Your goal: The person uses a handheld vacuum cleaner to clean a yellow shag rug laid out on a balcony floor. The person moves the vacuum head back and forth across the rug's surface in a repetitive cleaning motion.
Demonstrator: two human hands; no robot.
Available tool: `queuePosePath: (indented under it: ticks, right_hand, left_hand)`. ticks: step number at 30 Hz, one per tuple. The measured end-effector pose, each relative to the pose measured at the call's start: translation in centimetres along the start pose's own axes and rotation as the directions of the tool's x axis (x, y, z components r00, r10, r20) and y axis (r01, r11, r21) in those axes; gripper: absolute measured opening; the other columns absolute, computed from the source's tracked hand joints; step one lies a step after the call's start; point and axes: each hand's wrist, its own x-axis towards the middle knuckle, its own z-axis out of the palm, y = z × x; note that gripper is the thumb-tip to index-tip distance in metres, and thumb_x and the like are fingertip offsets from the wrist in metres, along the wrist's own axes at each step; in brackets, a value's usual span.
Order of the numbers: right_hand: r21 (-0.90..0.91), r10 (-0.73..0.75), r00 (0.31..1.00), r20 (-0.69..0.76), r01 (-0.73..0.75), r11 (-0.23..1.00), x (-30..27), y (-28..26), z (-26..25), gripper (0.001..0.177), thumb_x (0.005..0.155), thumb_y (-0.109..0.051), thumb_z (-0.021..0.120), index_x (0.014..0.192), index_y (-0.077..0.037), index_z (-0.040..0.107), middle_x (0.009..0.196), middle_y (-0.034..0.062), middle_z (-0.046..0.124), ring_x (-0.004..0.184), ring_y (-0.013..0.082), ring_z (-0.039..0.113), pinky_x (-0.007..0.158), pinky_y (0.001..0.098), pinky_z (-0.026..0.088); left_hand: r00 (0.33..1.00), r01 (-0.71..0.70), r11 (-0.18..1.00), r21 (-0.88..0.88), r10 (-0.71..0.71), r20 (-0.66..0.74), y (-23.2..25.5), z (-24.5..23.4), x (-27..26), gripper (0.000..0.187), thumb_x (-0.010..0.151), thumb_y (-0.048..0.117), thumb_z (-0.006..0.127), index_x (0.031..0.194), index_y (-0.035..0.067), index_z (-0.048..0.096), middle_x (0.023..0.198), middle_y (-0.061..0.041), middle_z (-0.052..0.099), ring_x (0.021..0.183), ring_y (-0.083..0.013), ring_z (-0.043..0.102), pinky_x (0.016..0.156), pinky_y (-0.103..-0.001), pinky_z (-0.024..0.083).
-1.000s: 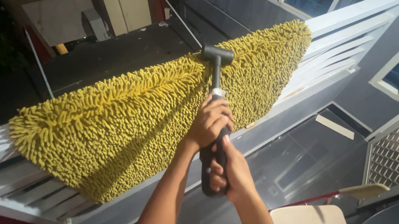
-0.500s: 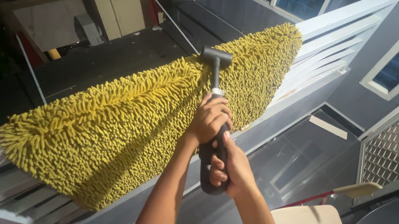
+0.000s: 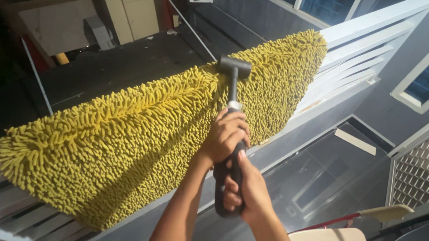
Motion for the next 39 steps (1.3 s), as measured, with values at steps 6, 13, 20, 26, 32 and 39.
queuePosePath:
  ticks: [6, 13, 20, 26, 32, 39]
  right_hand:
    - [0.012, -0.008, 1.000, 0.002, 0.008, 1.000, -0.3, -0.1, -0.3, 0.041, 0.100, -0.053, 0.051, 0.101, -0.012, 0.054, 0.051, 0.0012, 0.040, 0.032, 0.0120, 0.030, 0.032, 0.0297, 0.023]
    - [0.019, 0.028, 0.999, -0.028, -0.027, 0.999, -1.6, 0.3, -1.1, 0.042, 0.098, -0.053, 0.049, 0.101, -0.011, 0.054, 0.050, 0.0029, 0.039, 0.030, 0.0147, 0.029, 0.031, 0.0319, 0.024]
    - [-0.009, -0.036, 0.999, 0.009, 0.036, 0.999, 1.6, -2.5, -0.6, 0.041, 0.101, -0.052, 0.048, 0.101, -0.012, 0.054, 0.051, 0.0015, 0.040, 0.031, 0.0138, 0.030, 0.032, 0.0314, 0.025]
    - [0.013, 0.005, 1.000, 0.001, -0.005, 1.000, -1.6, -1.6, -1.2, 0.040, 0.100, -0.052, 0.047, 0.100, -0.013, 0.053, 0.050, 0.0019, 0.039, 0.031, 0.0139, 0.030, 0.032, 0.0313, 0.024]
    - [0.000, 0.000, 1.000, -0.003, 0.000, 1.000, -0.7, -2.5, -2.1, 0.039, 0.101, -0.052, 0.047, 0.099, -0.013, 0.053, 0.050, 0.0008, 0.038, 0.031, 0.0128, 0.028, 0.032, 0.0303, 0.022]
    - [-0.056, -0.052, 0.999, -0.012, 0.051, 0.997, 2.0, -4.3, -2.4, 0.040, 0.102, -0.052, 0.047, 0.099, -0.012, 0.054, 0.051, 0.0001, 0.039, 0.031, 0.0121, 0.028, 0.032, 0.0299, 0.022]
  left_hand:
    - [1.000, -0.015, 0.999, 0.040, 0.016, -0.022, 0.5, 0.2, -0.3, 0.039, 0.101, 0.027, 0.042, 0.079, 0.015, 0.072, 0.104, -0.005, 0.073, 0.132, -0.0277, 0.059, 0.126, -0.052, 0.027]
    - [0.991, 0.121, 0.991, -0.051, -0.118, 0.060, 2.2, 0.4, -0.8, 0.039, 0.093, 0.024, 0.041, 0.072, 0.017, 0.074, 0.099, -0.004, 0.075, 0.129, -0.0283, 0.059, 0.123, -0.054, 0.021]
    - [0.999, -0.036, 0.999, 0.002, 0.036, 0.005, -1.8, 1.6, 2.6, 0.039, 0.098, 0.023, 0.042, 0.076, 0.015, 0.073, 0.100, -0.006, 0.074, 0.127, -0.0306, 0.060, 0.123, -0.054, 0.026]
    - [0.999, 0.000, 0.999, -0.039, 0.001, 0.037, 1.3, 1.2, 0.9, 0.037, 0.097, 0.023, 0.044, 0.077, 0.014, 0.073, 0.100, -0.005, 0.073, 0.129, -0.0308, 0.060, 0.124, -0.054, 0.025]
    - [0.995, 0.084, 0.991, -0.102, -0.077, 0.062, 0.4, 2.8, 1.6, 0.038, 0.092, 0.024, 0.043, 0.072, 0.015, 0.074, 0.099, -0.005, 0.074, 0.127, -0.0305, 0.060, 0.121, -0.055, 0.021]
    - [0.998, 0.069, 0.990, -0.125, -0.069, 0.006, -2.5, 4.2, 3.8, 0.040, 0.093, 0.024, 0.040, 0.071, 0.015, 0.073, 0.098, -0.004, 0.074, 0.128, -0.0301, 0.059, 0.122, -0.054, 0.023]
